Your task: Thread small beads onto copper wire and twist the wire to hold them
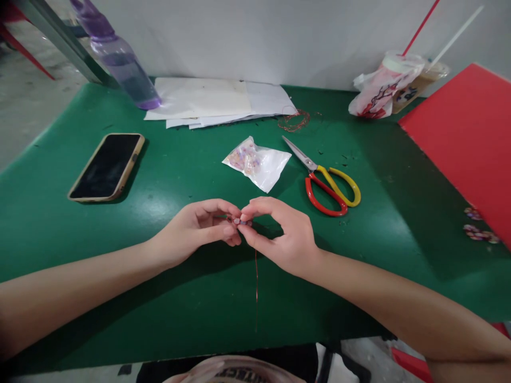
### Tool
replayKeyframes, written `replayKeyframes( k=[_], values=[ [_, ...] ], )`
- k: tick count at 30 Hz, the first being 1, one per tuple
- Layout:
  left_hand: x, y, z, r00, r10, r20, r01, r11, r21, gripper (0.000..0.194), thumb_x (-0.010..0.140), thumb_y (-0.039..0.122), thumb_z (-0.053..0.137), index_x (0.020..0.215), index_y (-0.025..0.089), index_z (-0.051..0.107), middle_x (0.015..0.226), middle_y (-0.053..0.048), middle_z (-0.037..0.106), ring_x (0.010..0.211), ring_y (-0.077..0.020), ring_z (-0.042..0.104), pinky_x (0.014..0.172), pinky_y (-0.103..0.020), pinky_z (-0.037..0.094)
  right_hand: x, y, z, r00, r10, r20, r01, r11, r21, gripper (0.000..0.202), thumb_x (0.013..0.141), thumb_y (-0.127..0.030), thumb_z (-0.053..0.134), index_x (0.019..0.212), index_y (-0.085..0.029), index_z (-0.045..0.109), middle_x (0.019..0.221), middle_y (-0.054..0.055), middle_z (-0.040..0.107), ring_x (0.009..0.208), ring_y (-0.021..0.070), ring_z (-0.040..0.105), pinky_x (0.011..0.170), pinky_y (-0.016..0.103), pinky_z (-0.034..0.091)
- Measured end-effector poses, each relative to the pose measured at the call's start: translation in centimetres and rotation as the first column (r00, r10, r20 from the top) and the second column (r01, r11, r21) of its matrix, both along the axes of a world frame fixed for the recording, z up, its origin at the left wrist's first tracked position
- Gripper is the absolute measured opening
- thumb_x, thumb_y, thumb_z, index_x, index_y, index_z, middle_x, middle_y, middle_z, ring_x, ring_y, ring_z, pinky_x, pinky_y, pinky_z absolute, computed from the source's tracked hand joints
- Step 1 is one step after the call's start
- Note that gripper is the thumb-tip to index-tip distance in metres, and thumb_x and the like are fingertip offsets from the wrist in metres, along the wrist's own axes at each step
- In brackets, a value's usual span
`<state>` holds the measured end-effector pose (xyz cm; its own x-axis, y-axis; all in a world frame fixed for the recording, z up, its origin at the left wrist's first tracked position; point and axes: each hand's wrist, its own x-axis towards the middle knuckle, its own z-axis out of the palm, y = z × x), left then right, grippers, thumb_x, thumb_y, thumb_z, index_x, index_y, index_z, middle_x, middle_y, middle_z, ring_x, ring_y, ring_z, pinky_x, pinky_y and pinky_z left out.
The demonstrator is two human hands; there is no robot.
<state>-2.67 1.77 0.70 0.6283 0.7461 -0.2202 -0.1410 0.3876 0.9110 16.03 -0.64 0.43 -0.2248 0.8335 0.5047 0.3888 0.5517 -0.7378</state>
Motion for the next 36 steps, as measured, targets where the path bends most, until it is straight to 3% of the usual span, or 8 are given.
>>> replayKeyframes(
  k=[4, 13, 19, 26, 32, 36],
  values=[
    [0.06, -0.17, -0.03, 1.000, 0.009, -0.024, -0.007, 0.995, 0.099, 0.021, 0.074, 0.015, 0.066, 0.094, 0.015, 0.058, 0.089, -0.003, 0.065, 0.077, -0.0136, 0.064, 0.074, -0.027, 0.051, -0.08, -0.06, 0.50, 0.999, 0.031, -0.024, -0.030, 0.999, 0.044, 0.022, 0.071, -0.011, 0.065, 0.088, -0.022, 0.058, 0.079, -0.002, 0.064, 0.075, 0.0128, 0.063, 0.092, 0.040, 0.049],
    [0.09, -0.32, -0.14, 0.999, 0.047, -0.019, -0.043, 0.982, 0.183, 0.014, 0.075, 0.018, 0.065, 0.088, 0.015, 0.062, 0.088, -0.003, 0.063, 0.080, -0.0128, 0.061, 0.077, -0.026, 0.050, 0.09, -0.07, 0.83, 0.990, 0.021, 0.139, -0.045, 0.984, 0.170, 0.022, 0.074, -0.011, 0.063, 0.091, -0.023, 0.056, 0.080, -0.003, 0.066, 0.076, 0.0131, 0.063, 0.093, 0.041, 0.050],
    [0.19, -0.31, -0.07, 0.995, 0.076, -0.059, -0.067, 0.987, 0.143, 0.010, 0.076, 0.019, 0.064, 0.084, 0.015, 0.062, 0.083, -0.002, 0.063, 0.073, -0.0113, 0.060, 0.075, -0.026, 0.050, 0.07, 0.22, 0.38, 0.981, -0.002, 0.195, -0.030, 0.986, 0.161, 0.020, 0.076, -0.014, 0.061, 0.093, -0.023, 0.056, 0.081, -0.002, 0.066, 0.077, 0.0131, 0.063, 0.093, 0.040, 0.048],
    [0.20, -0.20, -0.13, 0.994, 0.080, -0.071, -0.073, 0.992, 0.099, 0.011, 0.075, 0.020, 0.064, 0.084, 0.014, 0.061, 0.082, -0.001, 0.062, 0.071, -0.0103, 0.060, 0.072, -0.025, 0.049, 0.22, 0.57, 0.36, 0.938, -0.021, 0.347, -0.024, 0.992, 0.126, 0.021, 0.073, -0.021, 0.060, 0.094, -0.022, 0.055, 0.088, 0.000, 0.066, 0.080, 0.0152, 0.063, 0.101, 0.046, 0.036],
    [0.29, -0.18, 0.06, 0.990, 0.112, -0.090, -0.102, 0.989, 0.108, 0.007, 0.077, 0.019, 0.062, 0.082, 0.014, 0.060, 0.077, 0.000, 0.060, 0.068, -0.0103, 0.059, 0.069, -0.025, 0.049, 0.10, 0.54, 0.18, 0.942, -0.044, 0.333, -0.016, 0.984, 0.175, 0.014, 0.074, -0.016, 0.057, 0.087, -0.023, 0.058, 0.079, -0.002, 0.067, 0.071, 0.0123, 0.063, 0.093, 0.039, 0.044],
    [0.35, -0.21, 0.11, 0.989, 0.112, -0.093, -0.103, 0.989, 0.103, 0.008, 0.076, 0.020, 0.062, 0.082, 0.014, 0.060, 0.081, -0.001, 0.062, 0.069, -0.0101, 0.060, 0.071, -0.025, 0.050, -0.01, 0.49, 0.03, 0.949, -0.054, 0.310, -0.005, 0.982, 0.188, 0.020, 0.075, -0.016, 0.057, 0.094, -0.024, 0.058, 0.082, -0.002, 0.068, 0.072, 0.0126, 0.063, 0.091, 0.039, 0.045]
  ],
)
